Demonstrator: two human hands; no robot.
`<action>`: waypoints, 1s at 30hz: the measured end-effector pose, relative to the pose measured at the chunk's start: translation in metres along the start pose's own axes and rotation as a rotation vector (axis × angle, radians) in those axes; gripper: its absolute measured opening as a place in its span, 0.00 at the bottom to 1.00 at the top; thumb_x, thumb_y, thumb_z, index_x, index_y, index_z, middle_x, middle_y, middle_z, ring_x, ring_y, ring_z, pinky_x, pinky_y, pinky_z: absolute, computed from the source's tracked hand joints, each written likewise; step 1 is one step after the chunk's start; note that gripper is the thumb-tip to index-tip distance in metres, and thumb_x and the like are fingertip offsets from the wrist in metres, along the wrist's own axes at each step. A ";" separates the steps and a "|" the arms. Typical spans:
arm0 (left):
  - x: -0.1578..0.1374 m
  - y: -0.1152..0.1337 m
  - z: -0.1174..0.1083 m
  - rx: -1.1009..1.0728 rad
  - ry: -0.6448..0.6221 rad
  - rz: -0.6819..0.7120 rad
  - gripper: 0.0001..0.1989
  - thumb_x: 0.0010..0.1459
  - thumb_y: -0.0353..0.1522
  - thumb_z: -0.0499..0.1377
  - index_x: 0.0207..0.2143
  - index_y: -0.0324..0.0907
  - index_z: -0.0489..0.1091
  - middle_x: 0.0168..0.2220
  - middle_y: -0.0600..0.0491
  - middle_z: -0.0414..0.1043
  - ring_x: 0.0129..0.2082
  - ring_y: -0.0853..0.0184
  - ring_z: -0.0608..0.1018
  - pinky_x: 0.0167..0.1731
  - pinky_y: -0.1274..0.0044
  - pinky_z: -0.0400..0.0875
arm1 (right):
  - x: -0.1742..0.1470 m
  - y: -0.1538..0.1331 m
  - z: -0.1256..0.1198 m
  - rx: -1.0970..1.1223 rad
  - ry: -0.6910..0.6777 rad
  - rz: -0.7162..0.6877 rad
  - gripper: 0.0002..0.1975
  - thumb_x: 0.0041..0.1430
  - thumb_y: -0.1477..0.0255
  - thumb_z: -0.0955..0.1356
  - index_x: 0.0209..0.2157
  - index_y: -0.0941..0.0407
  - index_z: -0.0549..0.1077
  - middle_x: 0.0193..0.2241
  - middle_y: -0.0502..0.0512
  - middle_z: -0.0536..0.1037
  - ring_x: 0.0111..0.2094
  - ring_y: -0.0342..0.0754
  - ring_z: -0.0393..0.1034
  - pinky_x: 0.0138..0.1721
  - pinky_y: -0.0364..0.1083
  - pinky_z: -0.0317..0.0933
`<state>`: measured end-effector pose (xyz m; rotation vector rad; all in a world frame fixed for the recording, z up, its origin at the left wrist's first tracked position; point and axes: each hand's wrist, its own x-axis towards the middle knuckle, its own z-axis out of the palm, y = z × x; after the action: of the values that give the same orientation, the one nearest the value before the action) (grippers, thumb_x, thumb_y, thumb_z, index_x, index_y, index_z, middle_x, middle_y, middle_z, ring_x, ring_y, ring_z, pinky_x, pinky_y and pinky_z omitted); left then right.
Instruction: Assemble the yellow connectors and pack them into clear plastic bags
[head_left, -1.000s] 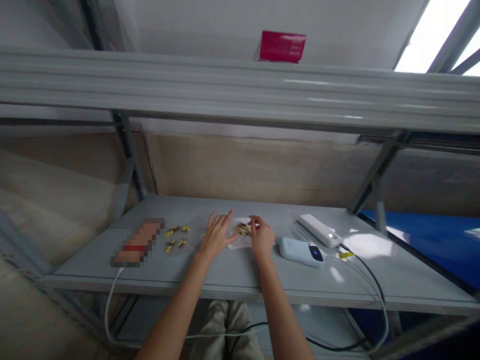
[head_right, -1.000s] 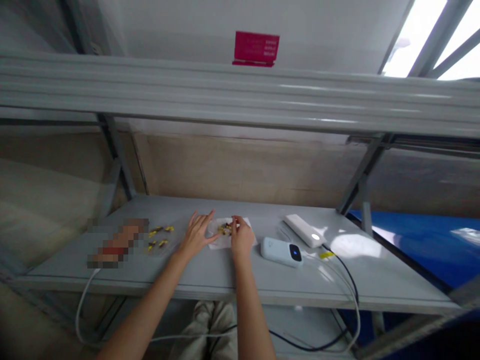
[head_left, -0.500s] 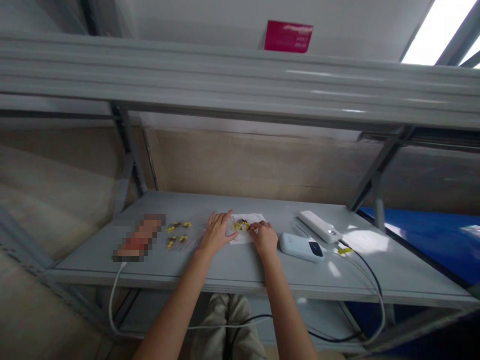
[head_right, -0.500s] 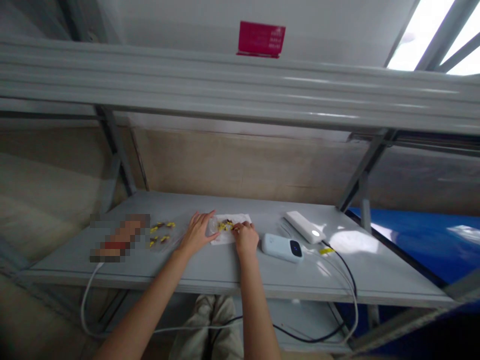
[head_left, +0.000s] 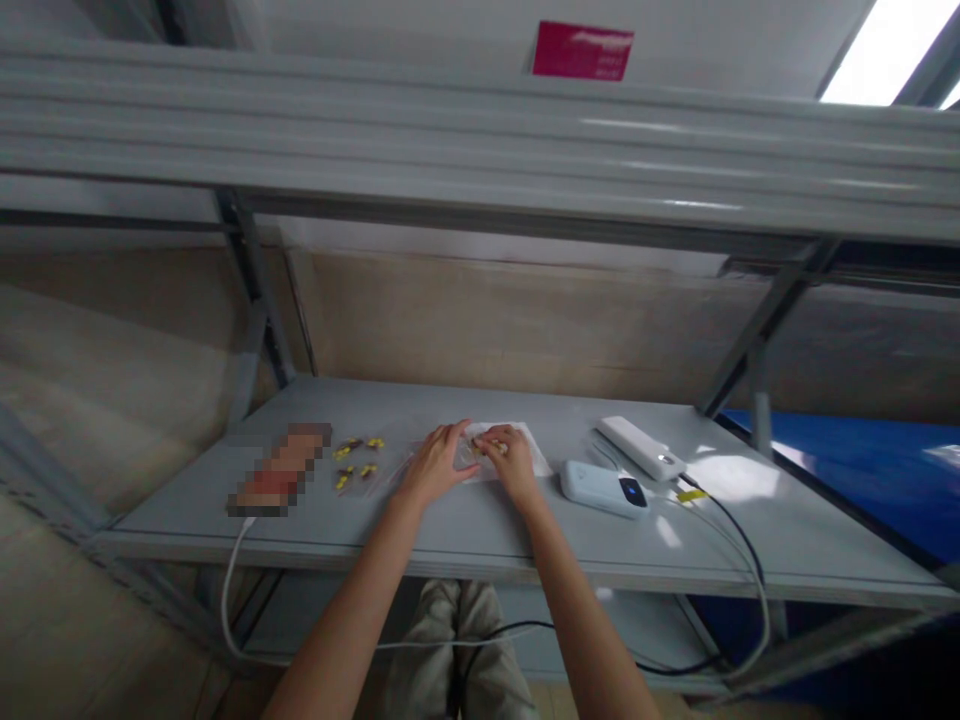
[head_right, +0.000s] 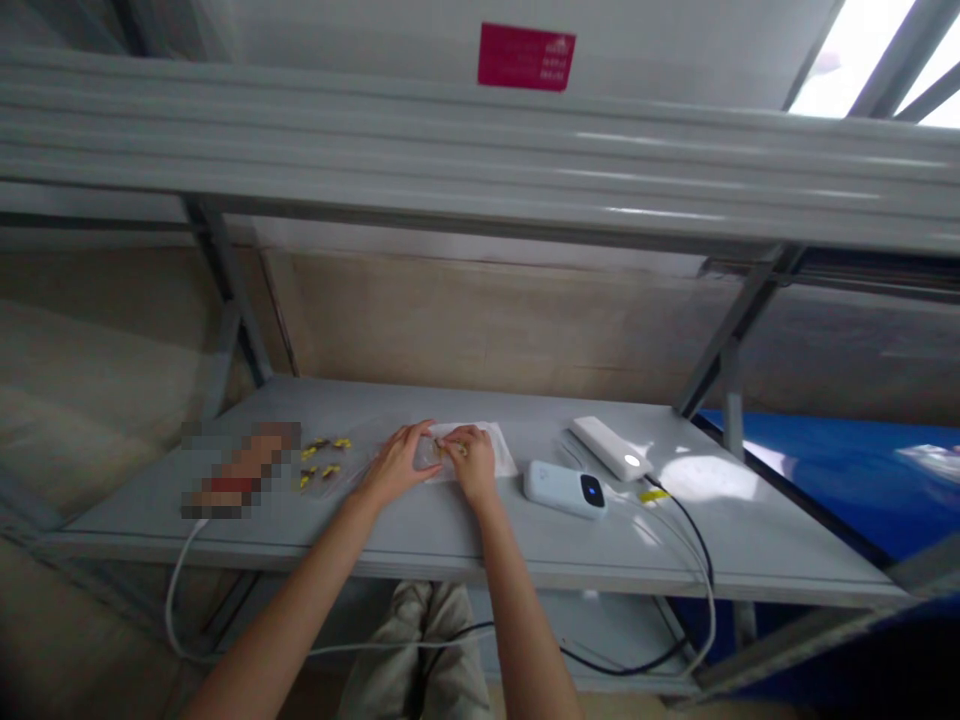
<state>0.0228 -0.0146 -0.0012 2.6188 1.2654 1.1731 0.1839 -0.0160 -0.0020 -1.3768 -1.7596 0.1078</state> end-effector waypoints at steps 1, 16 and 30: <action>0.000 0.000 0.000 -0.007 0.001 0.000 0.34 0.46 0.35 0.63 0.54 0.43 0.52 0.43 0.48 0.66 0.45 0.60 0.70 0.46 0.67 0.66 | 0.000 -0.001 0.001 0.032 -0.021 -0.020 0.11 0.56 0.65 0.64 0.30 0.56 0.77 0.35 0.55 0.75 0.38 0.46 0.65 0.40 0.43 0.55; -0.001 -0.007 0.003 0.002 0.063 -0.035 0.34 0.46 0.36 0.63 0.53 0.43 0.53 0.42 0.48 0.67 0.44 0.61 0.71 0.45 0.68 0.67 | -0.018 -0.001 -0.018 -0.551 -0.023 0.323 0.08 0.55 0.72 0.64 0.31 0.55 0.75 0.31 0.57 0.76 0.38 0.51 0.66 0.36 0.47 0.48; -0.001 -0.004 0.003 -0.009 0.043 -0.006 0.33 0.46 0.36 0.63 0.53 0.44 0.52 0.43 0.49 0.67 0.44 0.62 0.71 0.46 0.68 0.66 | -0.004 -0.002 -0.011 0.260 -0.033 0.191 0.14 0.56 0.64 0.62 0.33 0.57 0.74 0.32 0.56 0.78 0.34 0.48 0.70 0.37 0.44 0.57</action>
<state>0.0216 -0.0114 -0.0056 2.5946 1.2709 1.2382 0.1898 -0.0250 0.0041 -1.3533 -1.5740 0.4504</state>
